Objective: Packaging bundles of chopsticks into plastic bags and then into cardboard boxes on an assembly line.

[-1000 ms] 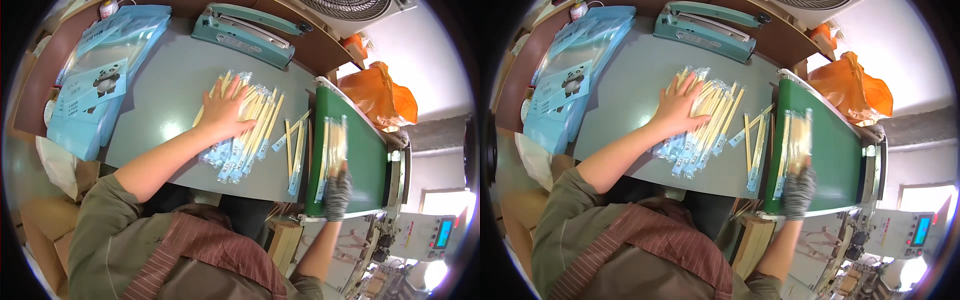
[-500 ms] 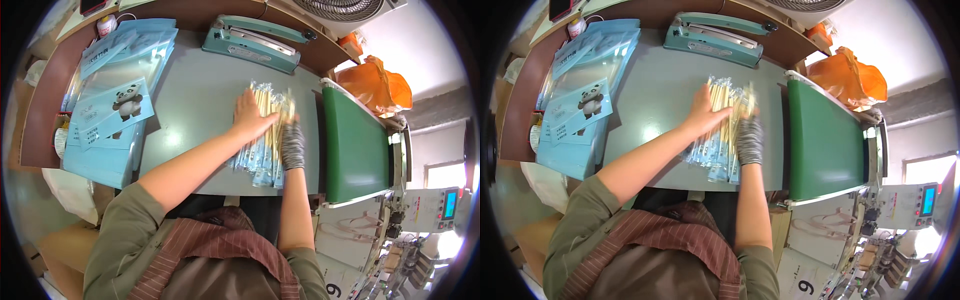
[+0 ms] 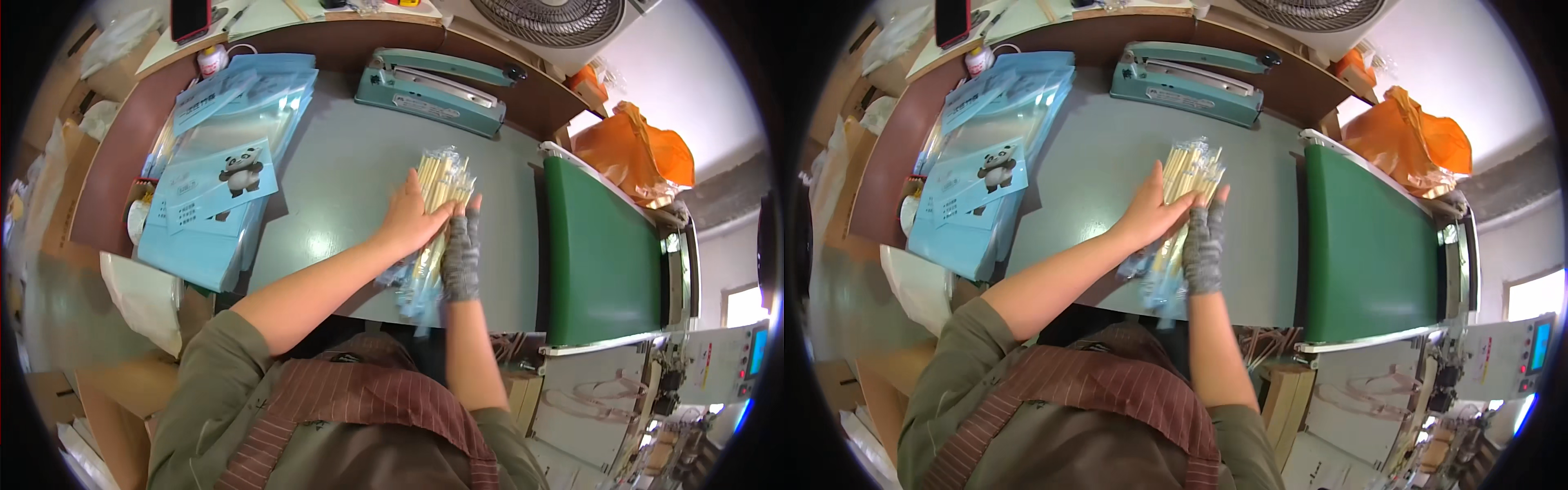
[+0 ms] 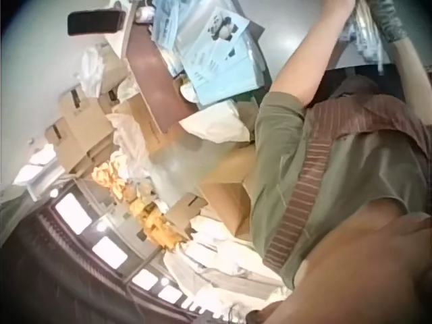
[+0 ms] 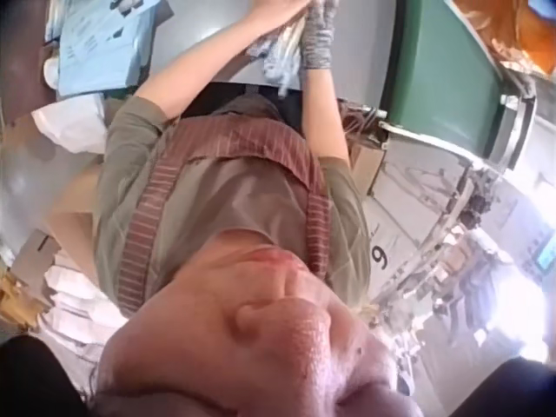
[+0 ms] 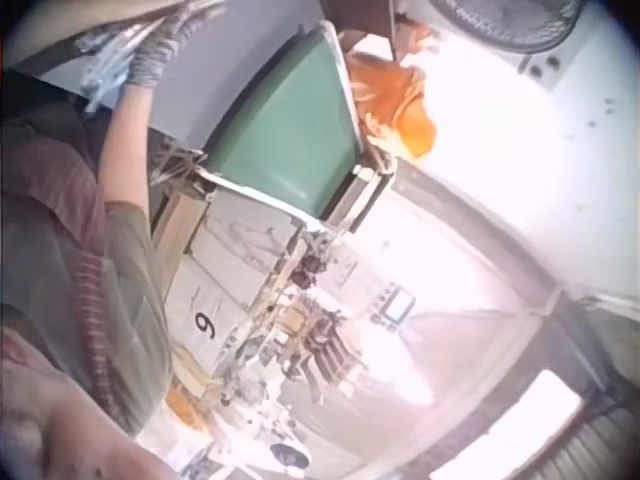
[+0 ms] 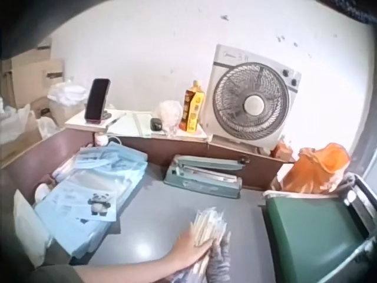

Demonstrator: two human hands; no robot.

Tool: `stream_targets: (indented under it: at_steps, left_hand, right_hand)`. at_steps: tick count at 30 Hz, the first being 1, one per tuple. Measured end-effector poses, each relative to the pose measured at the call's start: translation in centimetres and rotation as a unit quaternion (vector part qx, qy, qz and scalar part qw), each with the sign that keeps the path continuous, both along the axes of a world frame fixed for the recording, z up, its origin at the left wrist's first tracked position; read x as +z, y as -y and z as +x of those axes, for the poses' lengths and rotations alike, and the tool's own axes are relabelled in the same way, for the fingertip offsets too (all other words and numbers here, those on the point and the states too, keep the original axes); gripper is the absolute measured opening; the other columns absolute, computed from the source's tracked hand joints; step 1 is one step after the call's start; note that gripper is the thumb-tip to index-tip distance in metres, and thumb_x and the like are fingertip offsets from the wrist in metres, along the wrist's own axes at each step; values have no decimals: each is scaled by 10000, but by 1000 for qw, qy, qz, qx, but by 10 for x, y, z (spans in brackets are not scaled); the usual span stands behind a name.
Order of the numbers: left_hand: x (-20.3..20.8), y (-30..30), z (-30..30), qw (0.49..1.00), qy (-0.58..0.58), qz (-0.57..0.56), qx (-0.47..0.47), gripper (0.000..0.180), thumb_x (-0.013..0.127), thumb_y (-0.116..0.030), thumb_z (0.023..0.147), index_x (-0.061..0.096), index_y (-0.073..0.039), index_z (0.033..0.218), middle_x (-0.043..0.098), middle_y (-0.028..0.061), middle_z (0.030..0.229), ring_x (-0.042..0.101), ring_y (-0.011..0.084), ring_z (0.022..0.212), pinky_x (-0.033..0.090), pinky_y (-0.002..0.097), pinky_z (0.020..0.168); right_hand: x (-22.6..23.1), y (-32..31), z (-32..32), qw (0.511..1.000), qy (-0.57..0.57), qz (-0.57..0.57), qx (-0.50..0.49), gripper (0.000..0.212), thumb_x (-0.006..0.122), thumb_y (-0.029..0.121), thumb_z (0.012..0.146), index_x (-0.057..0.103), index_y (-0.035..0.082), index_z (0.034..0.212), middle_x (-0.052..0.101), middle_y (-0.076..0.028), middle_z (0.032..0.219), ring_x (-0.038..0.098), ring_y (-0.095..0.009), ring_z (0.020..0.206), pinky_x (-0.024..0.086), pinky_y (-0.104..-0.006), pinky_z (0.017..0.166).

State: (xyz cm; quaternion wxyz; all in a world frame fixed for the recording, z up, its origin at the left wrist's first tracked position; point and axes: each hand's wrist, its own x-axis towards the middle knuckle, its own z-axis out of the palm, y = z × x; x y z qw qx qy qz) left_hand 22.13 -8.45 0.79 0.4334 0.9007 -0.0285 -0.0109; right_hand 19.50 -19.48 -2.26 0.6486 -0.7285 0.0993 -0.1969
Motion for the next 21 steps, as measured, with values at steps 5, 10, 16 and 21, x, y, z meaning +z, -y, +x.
stream_targets:
  at_steps: [5,10,16,21]
  left_hand:
    - [25,-33,-50,927,-78,-339,-142,766,593,-236,843,109,32,1372,369,178,1310,383,212,1204,355,307,964]
    - [94,-29,-57,893,201,-298,-272,976,659,-83,775,-87,-80,1403,104,146,1441,148,216,1323,195,337,1054]
    - [88,-33,-45,876,183,-371,-247,1131,803,-156,610,5,-77,1408,239,157,1389,253,272,1289,234,352,1046]
    - [52,-30,-46,892,1,-331,-308,818,827,-185,565,391,-20,1237,495,119,1208,452,180,1129,346,318,966]
  right_hand:
    - [68,-23,-42,883,-193,404,142,596,654,322,785,405,30,1242,534,-142,1111,563,-243,950,496,-357,801]
    - [141,0,-45,965,79,139,209,692,720,245,696,378,6,1247,493,-110,1145,506,-225,1021,438,-349,886]
    - [147,17,-31,929,153,76,329,1113,863,294,509,201,21,1361,428,-113,1228,478,-227,1061,415,-350,902]
    - [115,14,-34,939,158,-41,304,1248,829,513,462,152,11,1383,464,-125,1193,500,-249,1070,426,-373,906]
